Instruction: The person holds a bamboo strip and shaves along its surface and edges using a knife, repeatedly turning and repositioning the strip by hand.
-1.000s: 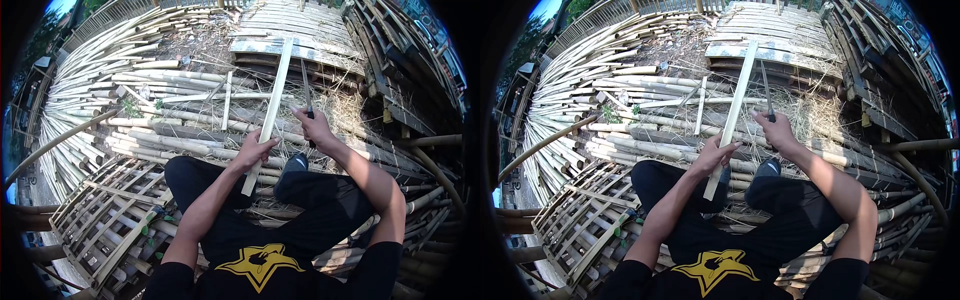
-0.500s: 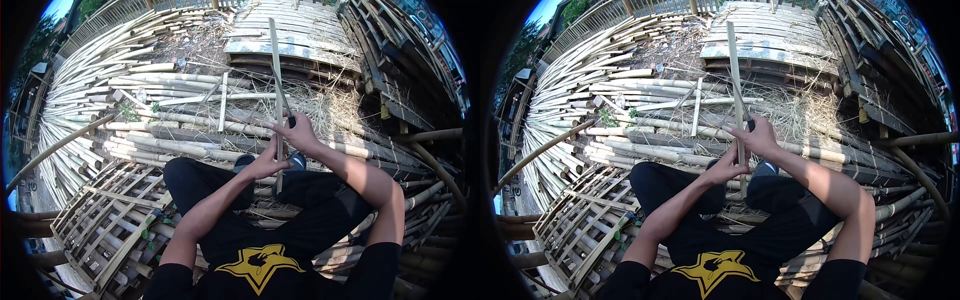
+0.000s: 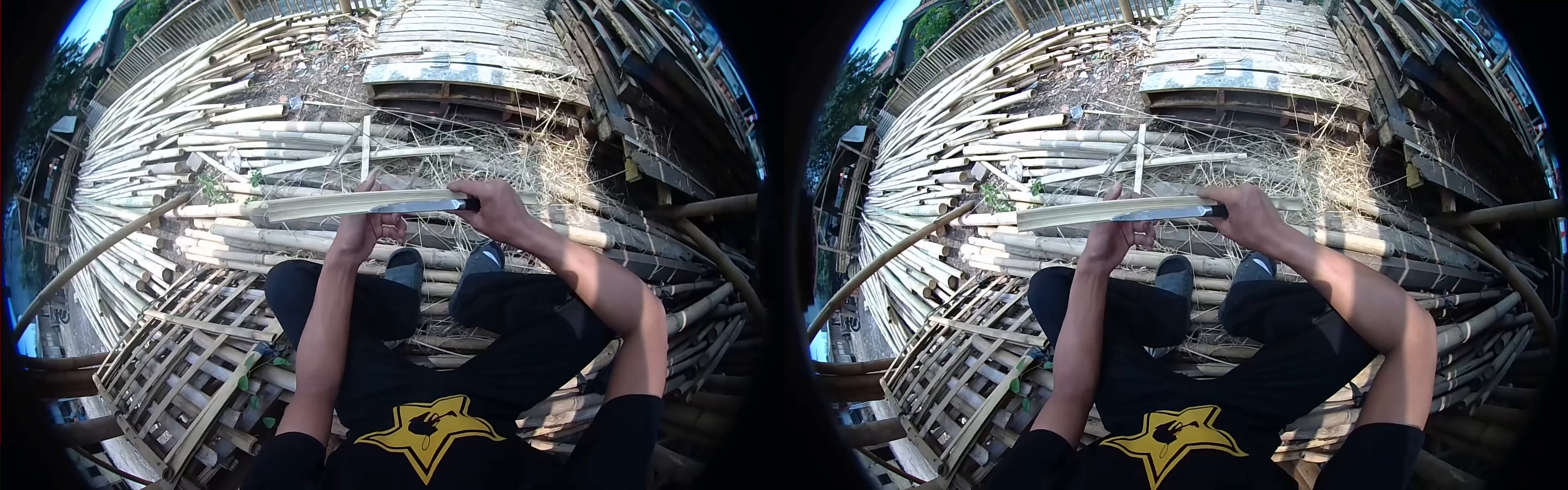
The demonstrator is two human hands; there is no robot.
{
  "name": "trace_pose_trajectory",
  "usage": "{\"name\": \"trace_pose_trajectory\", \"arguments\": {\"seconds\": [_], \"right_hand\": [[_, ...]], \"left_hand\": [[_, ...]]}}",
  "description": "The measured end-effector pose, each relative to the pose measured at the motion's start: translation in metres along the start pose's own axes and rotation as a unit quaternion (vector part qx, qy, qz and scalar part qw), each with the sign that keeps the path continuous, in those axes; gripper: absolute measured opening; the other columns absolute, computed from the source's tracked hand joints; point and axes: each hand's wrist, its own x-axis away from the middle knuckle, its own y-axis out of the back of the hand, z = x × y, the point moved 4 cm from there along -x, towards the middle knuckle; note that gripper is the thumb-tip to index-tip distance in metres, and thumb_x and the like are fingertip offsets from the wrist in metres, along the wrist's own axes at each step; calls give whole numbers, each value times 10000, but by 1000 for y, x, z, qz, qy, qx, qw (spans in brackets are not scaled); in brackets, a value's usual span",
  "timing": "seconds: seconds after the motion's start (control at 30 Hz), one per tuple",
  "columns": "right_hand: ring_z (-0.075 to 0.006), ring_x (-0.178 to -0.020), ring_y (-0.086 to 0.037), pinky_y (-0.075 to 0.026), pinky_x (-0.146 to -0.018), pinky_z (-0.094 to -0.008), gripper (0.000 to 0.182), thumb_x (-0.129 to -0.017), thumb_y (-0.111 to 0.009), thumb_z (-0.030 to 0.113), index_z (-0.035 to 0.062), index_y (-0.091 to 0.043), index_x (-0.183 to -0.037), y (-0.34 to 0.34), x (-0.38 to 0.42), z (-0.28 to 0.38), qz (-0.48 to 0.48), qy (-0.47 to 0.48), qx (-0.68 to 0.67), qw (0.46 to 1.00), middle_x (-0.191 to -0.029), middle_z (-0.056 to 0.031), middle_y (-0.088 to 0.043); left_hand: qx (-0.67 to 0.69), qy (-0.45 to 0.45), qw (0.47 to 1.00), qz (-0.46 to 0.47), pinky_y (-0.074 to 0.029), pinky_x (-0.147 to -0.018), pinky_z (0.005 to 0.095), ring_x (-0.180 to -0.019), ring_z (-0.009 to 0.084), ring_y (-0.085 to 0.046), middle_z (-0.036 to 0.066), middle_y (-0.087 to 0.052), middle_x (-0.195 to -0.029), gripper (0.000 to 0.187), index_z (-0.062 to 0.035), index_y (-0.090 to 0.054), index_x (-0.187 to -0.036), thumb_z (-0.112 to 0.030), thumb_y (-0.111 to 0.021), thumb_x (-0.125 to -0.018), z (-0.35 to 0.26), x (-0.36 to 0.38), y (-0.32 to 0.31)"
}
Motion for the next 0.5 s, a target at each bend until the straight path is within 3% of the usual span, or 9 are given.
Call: {"name": "trace_pose_trajectory", "arguments": {"seconds": [0.1,0.13,0.2,0.23,0.27,0.37,0.4,0.47,0.5], "right_hand": [[-287,-729,-691,-548,-657,-392,350,-731,-765,127,133,-691,-1073,7,-1,5,15,59,71,996,-820,-118,-707],[-287,-729,-691,-548,-657,-392,350,-731,-765,127,133,-691,-1073,8,-2,2,15,59,71,996,-820,-118,-707],[-286,-722,-687,-552,-658,-394,328,-738,-745,102,132,-692,-1060,12,-2,1,-18,132,70,989,-812,-108,-706],[-277,-719,-689,-557,-653,-384,274,-765,-703,81,132,-695,-1035,15,-2,0,-29,141,90,986,-811,-99,-706],[-277,-719,-689,-557,-653,-384,274,-765,-703,81,132,-695,-1035,18,-3,-1,-29,141,90,986,-811,-99,-706],[-279,-713,-684,-555,-637,-379,209,-781,-654,68,126,-693,-977,33,-6,0,-70,149,135,977,-799,-93,-699],[-279,-713,-684,-555,-637,-379,209,-781,-654,68,126,-693,-977,35,-6,-3,-70,148,136,977,-799,-93,-699],[-287,-710,-680,-552,-621,-379,207,-766,-657,59,125,-692,-960,42,-7,-7,-110,154,161,969,-800,-92,-695],[-290,-713,-679,-548,-604,-383,233,-776,-641,51,135,-686,-989,42,-8,-11,-112,157,170,966,-796,-91,-689]], "left_hand": [[8,79,983,163,-516,-437,331,-428,241,-573,123,-552,-552,792,20,-555,-905,-701,-228,-923,-6,11,-10],[-43,88,980,171,-515,-413,323,-443,261,-598,155,-597,-611,808,39,-568,-931,-708,-260,-914,-10,18,-15],[21,156,982,105,-553,-439,333,-505,291,-649,205,-636,-701,809,67,-539,-1092,-685,-299,-920,-1,23,-9],[-9,148,978,149,-591,-488,374,-606,324,-686,253,-651,-800,820,56,-427,-1275,-674,-370,-906,3,20,2],[-9,149,978,149,-591,-488,374,-606,324,-686,253,-651,-800,820,56,-427,-1275,-674,-370,-906,7,20,7],[64,175,923,336,-618,-579,430,-741,366,-696,306,-591,-1028,732,-53,-167,-1443,-536,-426,-957,3,30,-22],[64,175,923,337,-618,-579,430,-741,366,-696,306,-591,-1028,732,-53,-167,-1443,-536,-426,-957,5,31,-27],[-39,152,935,319,-614,-609,436,-830,415,-682,307,-569,-1097,1021,-95,-74,-1496,-660,-579,-812,13,36,-37],[-52,167,925,338,-615,-615,435,-851,411,-680,297,-565,-1111,1048,-88,-82,-1494,-625,-639,-787,13,42,-47]]}}
